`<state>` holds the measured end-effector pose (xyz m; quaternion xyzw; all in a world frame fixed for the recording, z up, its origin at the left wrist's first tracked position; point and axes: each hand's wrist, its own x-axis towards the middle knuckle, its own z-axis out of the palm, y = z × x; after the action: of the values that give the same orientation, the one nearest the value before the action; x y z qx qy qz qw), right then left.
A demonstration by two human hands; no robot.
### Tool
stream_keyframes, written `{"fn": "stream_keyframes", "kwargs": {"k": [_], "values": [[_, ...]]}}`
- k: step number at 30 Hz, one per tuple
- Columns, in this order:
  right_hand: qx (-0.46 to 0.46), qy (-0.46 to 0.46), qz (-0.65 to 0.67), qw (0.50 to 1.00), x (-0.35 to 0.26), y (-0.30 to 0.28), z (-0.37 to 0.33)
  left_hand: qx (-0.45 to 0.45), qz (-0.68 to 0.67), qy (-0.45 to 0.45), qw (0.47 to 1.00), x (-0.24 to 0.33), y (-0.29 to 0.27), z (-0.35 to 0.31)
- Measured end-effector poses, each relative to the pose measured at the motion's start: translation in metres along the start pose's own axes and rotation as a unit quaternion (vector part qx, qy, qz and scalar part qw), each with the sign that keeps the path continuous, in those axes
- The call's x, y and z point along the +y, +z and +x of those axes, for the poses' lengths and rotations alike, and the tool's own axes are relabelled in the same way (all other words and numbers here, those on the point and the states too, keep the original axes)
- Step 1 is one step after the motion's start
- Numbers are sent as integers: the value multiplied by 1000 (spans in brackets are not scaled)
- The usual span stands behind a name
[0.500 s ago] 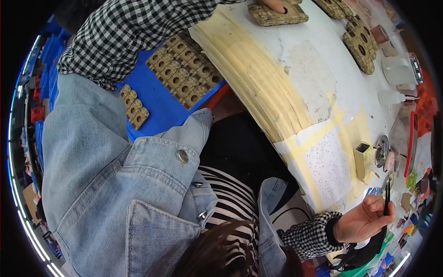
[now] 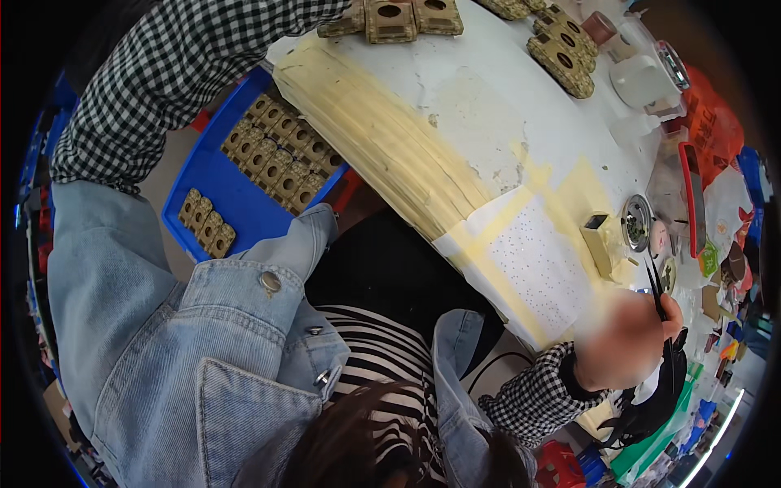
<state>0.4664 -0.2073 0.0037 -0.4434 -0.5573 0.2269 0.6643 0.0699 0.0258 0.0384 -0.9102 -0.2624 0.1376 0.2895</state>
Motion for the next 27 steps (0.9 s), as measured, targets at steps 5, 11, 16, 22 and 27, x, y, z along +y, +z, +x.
{"fn": "stream_keyframes", "kwargs": {"k": [5, 11, 16, 22, 27], "values": [[0, 2, 9, 1000, 3, 6, 0, 5, -199, -267, 943, 46, -50, -24], [19, 5, -10, 1000, -1, 4, -1, -27, -284, -305, 909, 91, -55, 5], [12, 14, 18, 1000, -2, 6, 1, -87, -274, -351, 891, 97, -60, 9], [9, 2, 16, 1000, -4, 4, -3, -112, -289, -353, 883, 92, -50, 21], [0, 0, 32, 999, -6, 6, -1, -128, -292, -365, 875, 86, -40, 25]]}}
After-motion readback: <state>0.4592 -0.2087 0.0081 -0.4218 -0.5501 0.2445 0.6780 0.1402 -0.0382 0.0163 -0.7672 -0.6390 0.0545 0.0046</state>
